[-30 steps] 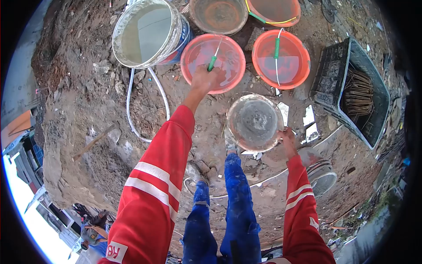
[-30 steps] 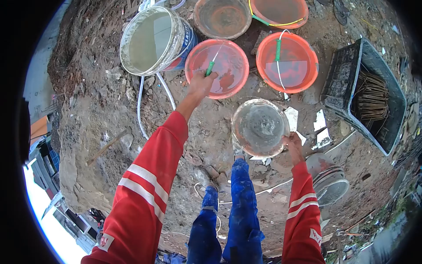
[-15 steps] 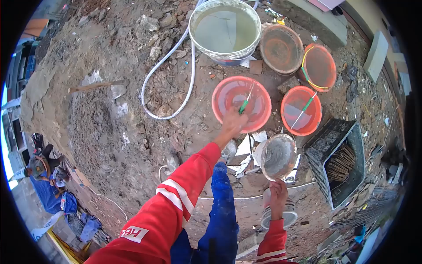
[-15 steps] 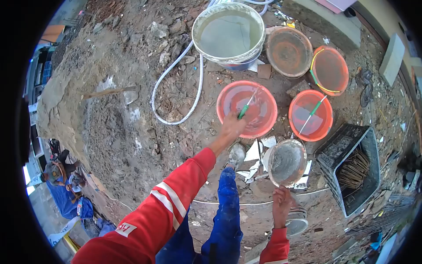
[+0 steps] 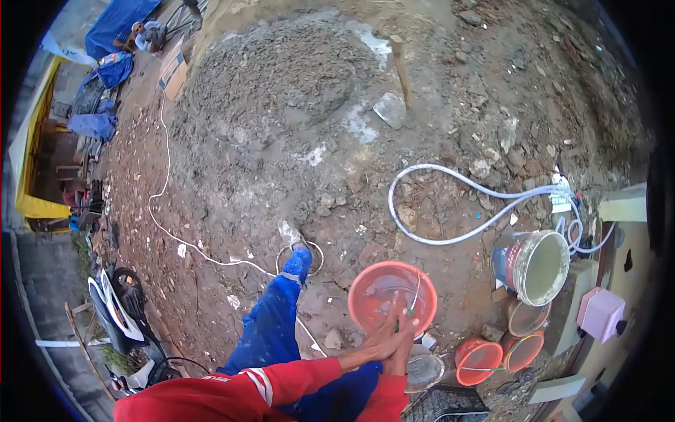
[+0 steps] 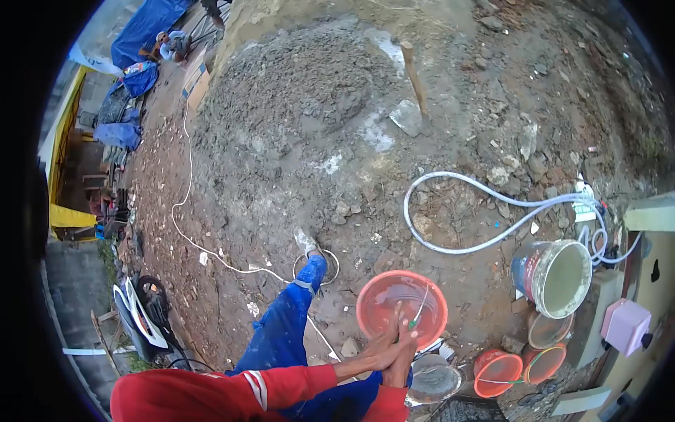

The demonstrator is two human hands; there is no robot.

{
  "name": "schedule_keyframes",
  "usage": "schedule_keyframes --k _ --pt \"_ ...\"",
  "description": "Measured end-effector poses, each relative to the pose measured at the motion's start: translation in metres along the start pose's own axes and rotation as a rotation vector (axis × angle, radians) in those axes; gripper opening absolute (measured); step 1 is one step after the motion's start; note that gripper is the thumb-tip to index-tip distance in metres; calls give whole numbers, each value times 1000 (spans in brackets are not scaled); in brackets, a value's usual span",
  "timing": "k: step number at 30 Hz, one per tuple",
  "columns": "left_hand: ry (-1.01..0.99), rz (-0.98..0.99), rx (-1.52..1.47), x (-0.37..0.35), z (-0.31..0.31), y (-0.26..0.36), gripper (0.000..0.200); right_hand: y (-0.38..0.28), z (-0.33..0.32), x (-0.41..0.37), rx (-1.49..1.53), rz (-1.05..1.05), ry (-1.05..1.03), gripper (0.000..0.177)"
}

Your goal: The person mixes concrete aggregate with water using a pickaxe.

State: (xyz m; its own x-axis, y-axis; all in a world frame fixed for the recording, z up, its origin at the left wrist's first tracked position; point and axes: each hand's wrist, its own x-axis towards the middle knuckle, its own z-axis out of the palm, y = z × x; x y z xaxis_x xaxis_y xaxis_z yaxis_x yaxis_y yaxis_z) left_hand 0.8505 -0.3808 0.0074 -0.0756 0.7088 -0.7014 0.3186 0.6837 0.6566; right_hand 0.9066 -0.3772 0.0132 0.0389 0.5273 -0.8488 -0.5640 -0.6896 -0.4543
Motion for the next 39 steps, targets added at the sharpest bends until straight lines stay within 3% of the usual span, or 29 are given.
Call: schedule_keyframes --k 1,3,4,6,8,10,13,15,18,20,22,28,30,33,35,39 --pt "-180 -36 -50 -12 -61 26 84 8 28 -6 -132 7 10 30" --pt "-337 -5 86 -17 -143 9 87 33 81 -11 -311 -2 21 29" --pt "-313 1 41 -12 -190 -7 87 48 114 -11 -347 25 -3 25" --pt "-117 -246 -417 -13 -274 -41 84 71 173 -12 -461 72 -43 22" --pt "384 -85 -69 6 -337 -104 78 104 234 3 -616 31 -21 16" --pt "461 -243 -305 30 -404 -141 70 121 304 3 -694 31 -47 15" --pt "637 -225 -281 85 -440 -203 70 132 387 -2 -953 2 -162 21" --pt "702 -325 -475 114 -471 -205 64 133 438 -2 -1079 -23 -231 22" --pt "807 -210 -544 123 -538 -180 57 133 518 13 -1265 -97 -380 23" --pt "875 -310 -567 130 -577 -171 50 134 569 34 -1443 -374 -606 24" --pt "986 -367 -599 140 -609 -173 46 130 641 46 -1553 -446 -680 27" --pt "984 -403 -962 223 -705 -158 44 146 824 125 -1676 -625 -831 35" --pt "978 -381 -994 278 -731 -157 43 151 876 157 -1732 -850 -880 38" --pt "854 -394 -1079 323 -784 -123 39 160 924 197 -1822 -830 -878 37" --pt "770 -396 -1154 356 -805 -113 37 170 938 234 -1751 -1109 -923 40" --pt "651 -367 -1316 421 -819 -129 31 167 958 231 -1860 -884 -870 43"
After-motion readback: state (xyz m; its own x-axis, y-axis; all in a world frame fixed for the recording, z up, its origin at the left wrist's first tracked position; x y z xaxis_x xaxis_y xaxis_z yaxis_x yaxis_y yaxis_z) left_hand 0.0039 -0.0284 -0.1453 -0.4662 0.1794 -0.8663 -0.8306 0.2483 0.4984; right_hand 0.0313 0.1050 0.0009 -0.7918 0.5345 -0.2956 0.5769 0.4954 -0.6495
